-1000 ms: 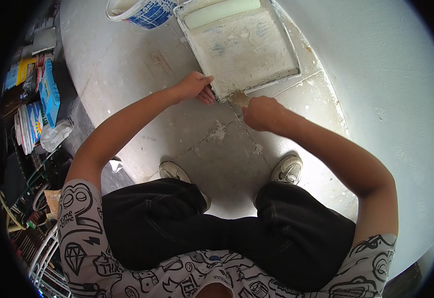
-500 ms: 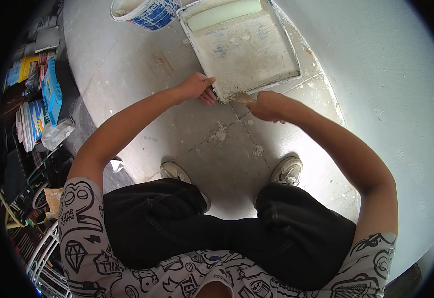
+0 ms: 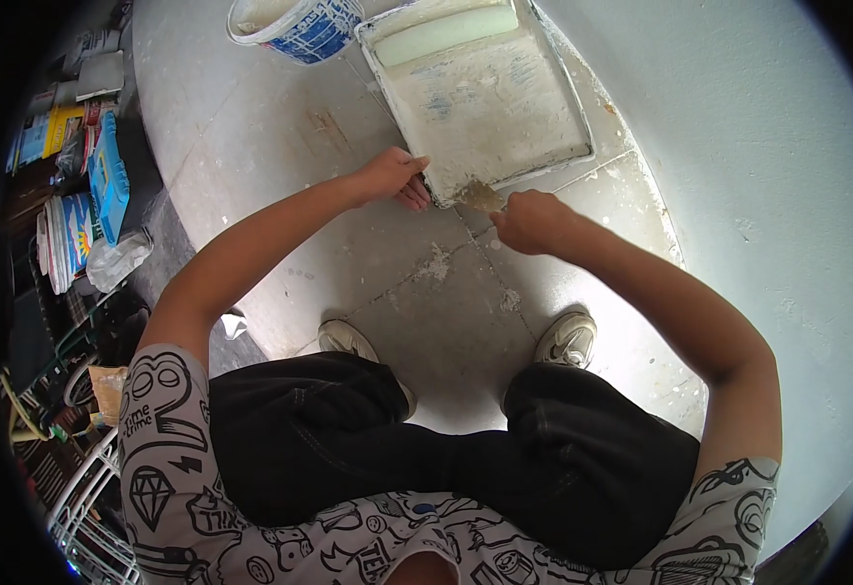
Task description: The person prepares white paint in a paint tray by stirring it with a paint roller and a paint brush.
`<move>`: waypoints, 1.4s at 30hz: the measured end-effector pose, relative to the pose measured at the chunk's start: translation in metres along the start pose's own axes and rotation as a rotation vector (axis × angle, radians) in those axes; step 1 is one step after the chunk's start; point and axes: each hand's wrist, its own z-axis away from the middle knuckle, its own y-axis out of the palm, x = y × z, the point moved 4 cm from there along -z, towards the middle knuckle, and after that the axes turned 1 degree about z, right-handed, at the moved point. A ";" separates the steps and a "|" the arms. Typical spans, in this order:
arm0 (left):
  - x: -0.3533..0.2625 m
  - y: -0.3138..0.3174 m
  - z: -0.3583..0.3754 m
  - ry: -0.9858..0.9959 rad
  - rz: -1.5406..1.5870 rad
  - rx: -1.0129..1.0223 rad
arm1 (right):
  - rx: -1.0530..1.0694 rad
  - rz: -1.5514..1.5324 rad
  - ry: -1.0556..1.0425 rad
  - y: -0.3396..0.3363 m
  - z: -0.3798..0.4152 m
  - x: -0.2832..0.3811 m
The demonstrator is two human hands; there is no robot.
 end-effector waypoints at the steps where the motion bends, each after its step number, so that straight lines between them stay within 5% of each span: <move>1: 0.001 -0.001 -0.002 0.003 0.001 -0.010 | -0.031 0.010 0.005 0.006 0.000 0.002; 8: 0.001 -0.002 0.000 0.029 0.000 -0.033 | -0.286 0.030 0.035 -0.001 -0.012 -0.010; 18: -0.003 -0.005 0.000 0.014 -0.002 0.004 | -0.124 0.173 -0.036 -0.028 -0.003 -0.005; 21: -0.004 -0.005 0.001 0.001 0.001 0.005 | 0.127 -0.293 0.191 -0.032 -0.003 -0.007; 24: -0.002 -0.006 0.000 0.008 0.008 0.009 | 0.030 -0.266 0.118 -0.040 -0.001 -0.006; 27: 0.002 -0.006 -0.002 0.025 0.012 0.024 | -0.323 0.081 -0.079 -0.042 -0.012 -0.016; 42: -0.001 -0.006 0.001 0.039 -0.002 0.015 | -0.278 0.154 -0.126 -0.058 -0.022 -0.017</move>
